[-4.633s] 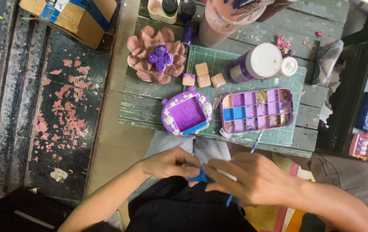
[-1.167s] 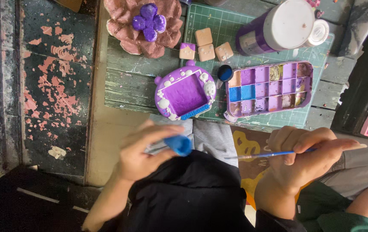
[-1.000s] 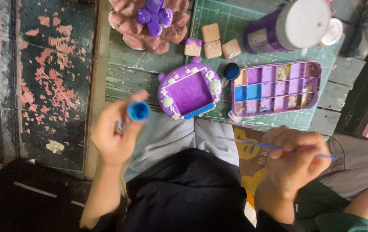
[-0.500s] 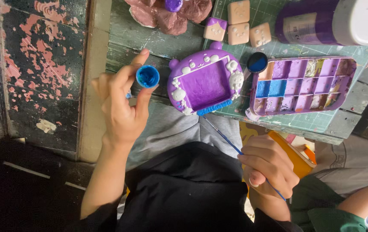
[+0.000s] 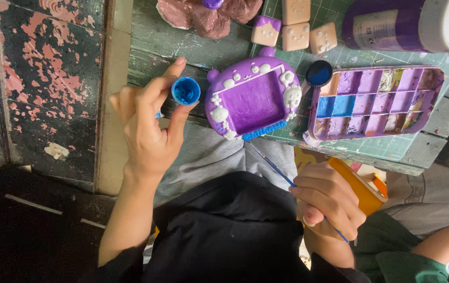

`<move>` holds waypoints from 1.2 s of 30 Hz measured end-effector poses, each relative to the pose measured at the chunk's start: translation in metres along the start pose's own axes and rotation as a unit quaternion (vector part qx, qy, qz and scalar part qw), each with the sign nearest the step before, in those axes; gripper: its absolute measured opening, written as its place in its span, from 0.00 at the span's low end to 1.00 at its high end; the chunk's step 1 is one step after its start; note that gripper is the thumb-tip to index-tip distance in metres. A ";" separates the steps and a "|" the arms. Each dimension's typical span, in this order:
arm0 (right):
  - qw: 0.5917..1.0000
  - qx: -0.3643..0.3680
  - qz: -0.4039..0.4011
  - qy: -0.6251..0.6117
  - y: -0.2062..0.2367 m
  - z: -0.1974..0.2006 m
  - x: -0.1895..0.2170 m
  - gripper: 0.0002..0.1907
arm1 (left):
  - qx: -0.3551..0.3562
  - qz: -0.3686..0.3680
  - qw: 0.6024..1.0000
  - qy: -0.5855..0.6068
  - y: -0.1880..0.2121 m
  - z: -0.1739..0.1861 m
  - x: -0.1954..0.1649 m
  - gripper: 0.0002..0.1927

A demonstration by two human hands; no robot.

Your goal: The person paints a purple ceramic object with white and blue paint using a fine brush. They dip the brush into a water container and a paint palette, then apply paint to the object's edges and small attached pieces.

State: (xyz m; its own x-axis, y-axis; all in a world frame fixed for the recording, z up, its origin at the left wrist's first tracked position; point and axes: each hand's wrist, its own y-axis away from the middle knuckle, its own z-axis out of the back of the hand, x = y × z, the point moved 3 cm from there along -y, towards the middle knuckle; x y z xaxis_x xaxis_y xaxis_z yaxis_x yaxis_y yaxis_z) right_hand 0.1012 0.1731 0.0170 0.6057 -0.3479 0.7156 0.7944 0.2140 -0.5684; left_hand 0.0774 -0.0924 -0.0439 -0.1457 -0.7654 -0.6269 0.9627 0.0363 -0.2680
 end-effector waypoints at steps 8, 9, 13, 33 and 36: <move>0.999 0.031 -0.030 0.016 -0.001 0.005 0.003 0.29 | -0.002 0.000 1.000 0.004 0.001 0.000 -0.001 0.19; 0.999 0.019 -0.024 0.013 0.000 0.006 0.003 0.29 | -0.001 0.002 1.000 0.005 0.001 0.000 -0.001 0.19; 1.000 -0.026 -0.005 0.014 0.003 0.006 0.000 0.30 | -0.002 0.005 1.000 0.008 0.001 -0.001 0.000 0.19; 1.000 0.001 -0.018 -0.005 0.003 0.003 -0.001 0.27 | 0.002 -0.001 1.000 0.007 0.001 0.000 0.000 0.19; 0.999 0.011 -0.033 0.006 0.003 0.003 -0.001 0.28 | 0.005 0.000 1.000 0.007 0.002 0.000 -0.001 0.19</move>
State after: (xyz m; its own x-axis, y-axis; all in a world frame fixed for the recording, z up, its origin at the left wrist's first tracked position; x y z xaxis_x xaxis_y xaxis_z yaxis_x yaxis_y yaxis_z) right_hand 0.1030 0.1769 0.0161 0.5518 -0.3720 0.7464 0.8333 0.2095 -0.5116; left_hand 0.0790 -0.0917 -0.0438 -0.1483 -0.7559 -0.6376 0.9649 0.0306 -0.2607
